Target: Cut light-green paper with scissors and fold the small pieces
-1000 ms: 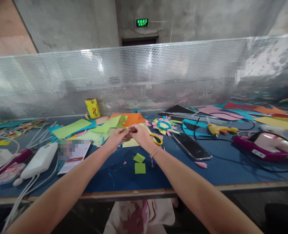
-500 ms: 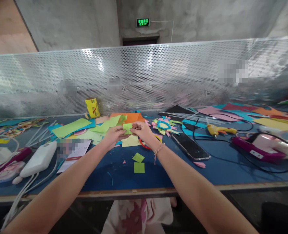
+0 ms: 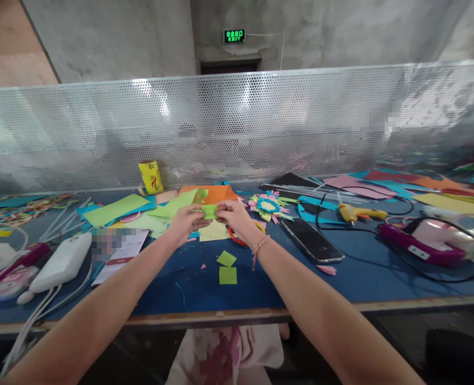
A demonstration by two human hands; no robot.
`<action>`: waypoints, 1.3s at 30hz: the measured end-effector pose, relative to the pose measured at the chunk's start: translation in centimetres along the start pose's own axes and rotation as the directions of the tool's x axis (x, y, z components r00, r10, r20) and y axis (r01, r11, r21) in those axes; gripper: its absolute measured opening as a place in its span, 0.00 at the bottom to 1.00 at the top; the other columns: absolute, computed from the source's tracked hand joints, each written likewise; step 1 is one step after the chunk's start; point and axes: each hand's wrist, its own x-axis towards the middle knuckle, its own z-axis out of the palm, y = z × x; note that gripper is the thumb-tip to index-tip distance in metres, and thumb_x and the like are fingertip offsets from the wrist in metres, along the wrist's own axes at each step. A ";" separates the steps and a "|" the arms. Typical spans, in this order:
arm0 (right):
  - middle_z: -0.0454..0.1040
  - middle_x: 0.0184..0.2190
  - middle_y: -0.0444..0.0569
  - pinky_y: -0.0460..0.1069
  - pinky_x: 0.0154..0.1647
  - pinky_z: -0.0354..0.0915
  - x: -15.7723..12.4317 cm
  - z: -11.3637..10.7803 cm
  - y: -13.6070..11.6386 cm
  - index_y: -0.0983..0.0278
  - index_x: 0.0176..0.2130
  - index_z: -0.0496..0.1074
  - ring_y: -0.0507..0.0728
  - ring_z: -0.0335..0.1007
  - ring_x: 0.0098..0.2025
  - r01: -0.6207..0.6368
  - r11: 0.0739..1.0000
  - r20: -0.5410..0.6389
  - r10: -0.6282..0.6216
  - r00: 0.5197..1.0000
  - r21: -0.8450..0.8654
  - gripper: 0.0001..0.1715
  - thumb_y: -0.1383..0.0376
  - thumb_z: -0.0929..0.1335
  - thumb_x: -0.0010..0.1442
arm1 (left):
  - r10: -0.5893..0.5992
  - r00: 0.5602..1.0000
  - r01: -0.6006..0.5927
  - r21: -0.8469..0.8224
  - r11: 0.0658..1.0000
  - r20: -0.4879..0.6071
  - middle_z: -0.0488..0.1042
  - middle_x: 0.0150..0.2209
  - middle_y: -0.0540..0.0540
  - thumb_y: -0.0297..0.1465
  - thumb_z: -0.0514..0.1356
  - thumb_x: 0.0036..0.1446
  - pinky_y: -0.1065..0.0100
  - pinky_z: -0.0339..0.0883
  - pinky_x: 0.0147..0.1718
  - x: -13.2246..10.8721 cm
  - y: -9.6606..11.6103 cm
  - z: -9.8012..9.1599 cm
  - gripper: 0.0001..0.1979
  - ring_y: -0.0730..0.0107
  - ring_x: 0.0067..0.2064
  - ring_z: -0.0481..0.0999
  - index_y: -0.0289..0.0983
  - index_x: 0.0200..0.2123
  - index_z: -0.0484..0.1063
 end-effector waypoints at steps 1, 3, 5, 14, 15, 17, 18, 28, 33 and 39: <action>0.67 0.23 0.41 0.46 0.34 0.65 -0.1 0.1 -0.1 0.65 0.26 0.69 0.47 0.65 0.26 -0.010 1.000 0.009 0.010 1.000 0.028 0.10 0.69 0.70 0.38 | 0.003 1.000 -0.003 -0.005 1.000 0.002 0.75 0.23 0.46 0.21 0.57 0.44 0.64 0.70 0.34 0.0 0.0 0.0 0.07 0.67 0.26 0.76 0.33 0.31 0.67; 0.68 0.23 0.42 0.47 0.36 0.65 -0.2 0.2 -0.2 0.65 0.25 0.69 0.48 0.66 0.27 -0.025 0.997 0.023 0.023 0.999 0.071 0.08 0.69 0.70 0.38 | 0.011 1.000 -0.011 -0.017 1.000 0.011 0.75 0.23 0.45 0.21 0.57 0.43 0.63 0.70 0.35 0.0 -0.1 -0.1 0.07 0.67 0.27 0.76 0.33 0.29 0.68; 0.69 0.24 0.43 0.47 0.38 0.65 -0.4 0.3 -0.4 0.65 0.23 0.70 0.48 0.67 0.28 -0.034 0.995 0.029 0.032 0.999 0.099 0.06 0.69 0.69 0.38 | 0.017 1.000 -0.017 -0.029 0.999 0.022 0.74 0.23 0.46 0.20 0.56 0.42 0.62 0.69 0.37 0.0 -0.1 -0.1 0.06 0.68 0.27 0.76 0.32 0.27 0.69; 0.70 0.24 0.44 0.47 0.34 0.64 -0.3 0.5 -0.1 0.66 0.27 0.70 0.49 0.66 0.27 0.075 0.985 0.010 -0.074 0.997 -0.153 0.12 0.63 0.72 0.40 | 0.079 0.997 -0.079 0.048 0.996 0.001 0.73 0.22 0.47 0.27 0.64 0.40 0.63 0.69 0.37 0.1 -0.1 -0.1 0.07 0.73 0.26 0.74 0.31 0.24 0.70; 0.70 0.24 0.43 0.47 0.33 0.64 -0.3 0.5 -0.1 0.66 0.27 0.70 0.48 0.65 0.27 0.084 0.981 0.000 -0.085 0.996 -0.177 0.13 0.63 0.72 0.40 | 0.093 0.996 -0.093 0.067 0.993 -0.005 0.72 0.22 0.48 0.27 0.65 0.38 0.64 0.69 0.36 0.2 -0.2 -0.2 0.08 0.74 0.25 0.74 0.31 0.25 0.69; 0.70 0.24 0.44 0.46 0.32 0.64 -0.4 0.5 -0.1 0.65 0.29 0.69 0.48 0.66 0.27 0.084 0.978 -0.007 -0.087 0.996 -0.191 0.14 0.62 0.72 0.40 | 0.121 0.993 -0.120 0.096 0.988 -0.011 0.72 0.23 0.49 0.27 0.65 0.37 0.64 0.70 0.34 0.2 -0.3 -0.2 0.11 0.74 0.24 0.73 0.32 0.27 0.69; 0.70 0.24 0.44 0.46 0.31 0.64 -0.4 0.5 -0.1 0.65 0.29 0.69 0.49 0.66 0.27 0.079 0.977 -0.001 -0.081 0.997 -0.200 0.14 0.62 0.72 0.41 | 0.130 0.992 -0.128 0.110 0.986 -0.007 0.72 0.23 0.48 0.27 0.65 0.38 0.64 0.70 0.34 0.2 -0.3 -0.2 0.11 0.74 0.25 0.73 0.32 0.29 0.69; 0.74 0.25 0.46 0.49 0.33 0.63 -0.5 0.2 -0.7 0.63 0.26 0.73 0.53 0.68 0.29 0.324 0.786 0.141 -0.295 0.945 -0.526 0.03 0.65 0.68 0.47 | 0.306 0.948 -0.307 0.514 0.801 0.091 0.70 0.20 0.50 0.25 0.61 0.39 0.72 0.61 0.27 0.1 -0.1 -0.4 0.02 0.75 0.24 0.67 0.36 0.20 0.70; 0.75 0.30 0.46 0.51 0.40 0.62 -0.9 -0.3 -1.4 0.60 0.28 0.74 0.55 0.69 0.35 0.469 0.512 0.239 -0.452 0.859 -0.720 0.08 0.69 0.65 0.51 | 0.397 0.917 -0.348 0.554 0.757 0.033 0.68 0.19 0.52 0.23 0.61 0.38 0.73 0.58 0.23 0.3 -0.2 -0.4 0.05 0.78 0.20 0.62 0.37 0.22 0.71; 0.75 0.37 0.47 0.52 0.46 0.62 -1.7 0.5 -1.2 0.59 0.43 0.69 0.56 0.69 0.42 0.478 0.473 0.212 -0.511 0.833 -0.740 0.14 0.66 0.63 0.55 | 0.060 0.998 -0.059 0.034 0.998 -0.009 0.71 0.23 0.47 0.30 0.60 0.47 0.69 0.65 0.31 -0.1 0.1 0.4 0.09 0.74 0.25 0.72 0.34 0.31 0.63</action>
